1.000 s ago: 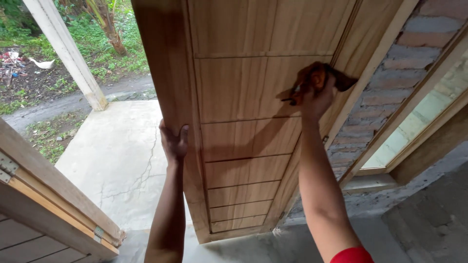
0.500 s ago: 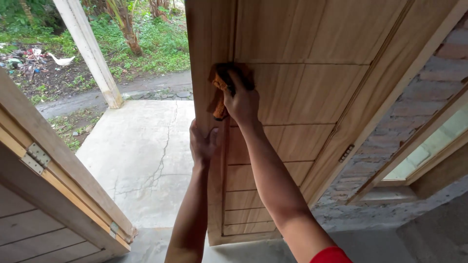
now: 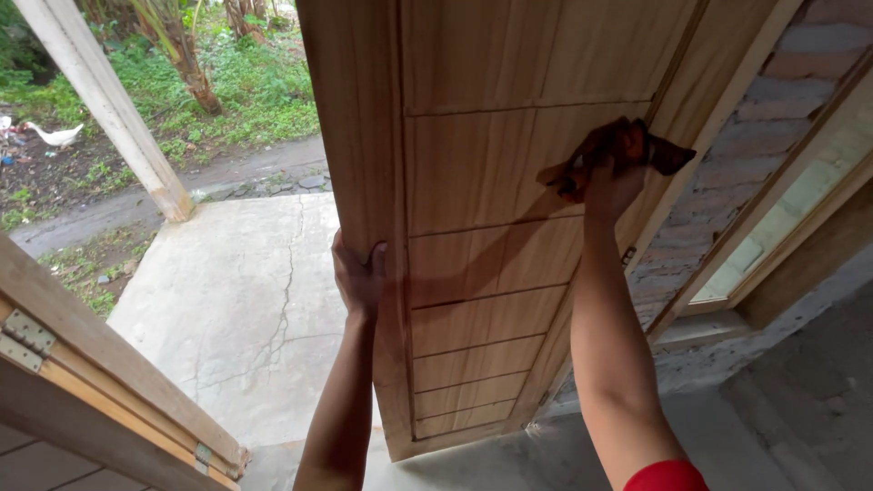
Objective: The person wipes the surface of a wooden door with a patterned cloth. They move the cloth across the panels and edges of the door in a systematic manner, covering the entire visible surface.
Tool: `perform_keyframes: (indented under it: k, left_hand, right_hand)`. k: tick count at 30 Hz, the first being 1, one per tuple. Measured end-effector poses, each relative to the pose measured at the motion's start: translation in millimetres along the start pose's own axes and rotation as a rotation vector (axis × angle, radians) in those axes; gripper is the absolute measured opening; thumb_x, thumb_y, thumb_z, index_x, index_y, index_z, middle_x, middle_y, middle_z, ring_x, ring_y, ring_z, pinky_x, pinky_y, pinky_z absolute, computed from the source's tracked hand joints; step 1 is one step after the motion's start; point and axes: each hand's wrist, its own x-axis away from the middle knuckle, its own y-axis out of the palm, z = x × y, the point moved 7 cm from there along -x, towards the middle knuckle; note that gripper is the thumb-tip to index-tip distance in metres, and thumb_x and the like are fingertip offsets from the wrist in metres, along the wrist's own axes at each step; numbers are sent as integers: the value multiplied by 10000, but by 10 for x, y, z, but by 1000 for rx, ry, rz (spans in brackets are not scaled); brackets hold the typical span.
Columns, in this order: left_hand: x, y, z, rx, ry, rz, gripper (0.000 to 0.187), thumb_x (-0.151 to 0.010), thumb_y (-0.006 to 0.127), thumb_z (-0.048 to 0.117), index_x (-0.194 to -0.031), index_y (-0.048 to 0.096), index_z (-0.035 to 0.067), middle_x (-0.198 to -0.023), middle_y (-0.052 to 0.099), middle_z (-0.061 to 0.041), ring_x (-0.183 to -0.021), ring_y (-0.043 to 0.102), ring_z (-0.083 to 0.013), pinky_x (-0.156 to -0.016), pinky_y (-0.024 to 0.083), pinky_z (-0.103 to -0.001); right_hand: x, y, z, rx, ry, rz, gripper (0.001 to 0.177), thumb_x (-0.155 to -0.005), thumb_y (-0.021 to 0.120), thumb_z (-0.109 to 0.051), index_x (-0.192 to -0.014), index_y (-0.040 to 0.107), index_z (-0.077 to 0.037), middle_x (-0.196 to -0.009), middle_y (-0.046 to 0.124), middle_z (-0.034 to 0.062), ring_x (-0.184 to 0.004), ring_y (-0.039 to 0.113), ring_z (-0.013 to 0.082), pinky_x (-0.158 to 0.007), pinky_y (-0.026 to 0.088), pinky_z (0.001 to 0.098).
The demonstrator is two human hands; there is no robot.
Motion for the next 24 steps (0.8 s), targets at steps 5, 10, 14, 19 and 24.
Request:
perform_keyframes:
  k: [5,10,14,19,24]
  left_hand:
    - [19,-2,-44,-10,-15,32,748,-872,772,443,-1441,405,125,-1156,600,-213,-1061,634,-485,-806,564,-615]
    - [-1,-39,12,-39,-41,-10,754,-888,743,475,-1452,379,132,-1157,593,-202,-1060,636,-480,-782,561,-620]
    - [10,-19,-82,-57,-87,-67,761,-907,736,462,-1468,348,125,-1189,583,-220,-1083,626,-497,-796,546,-649]
    - [1,-63,-25,-46,-99,-93,750,-913,721,479,-1460,341,134,-1177,578,-208,-1095,622,-487,-816,551,-648]
    - [-15,-112,104,-40,-104,-78,722,-921,706,474,-1436,344,120,-1142,565,-220,-1071,614,-502,-790,554,-652]
  right_hand:
    - [584,400,829,-416,330,46,256,-999,626,-6,-1254,618,16,-1174,638,126,-1111,585,190,-1030,502,361]
    - [2133,1199,54,-71,310,-420,568,-937,674,-179,-1419,438,8,-1340,559,235,-1288,531,345,-1123,404,515]
    - [2483,1063,-1388,-288,7,-621,195,-976,573,-82,-1164,623,-67,-917,693,153,-936,659,233,-857,548,399]
    - [2023,972,-829,-58,193,-629,515,-817,627,-25,-1291,529,150,-1204,585,391,-1189,546,515,-965,414,600]
    - [1522,899,962,-1305,832,-93,759,-984,362,-583,-1569,318,-101,-1558,395,124,-1373,413,271,-1154,350,394]
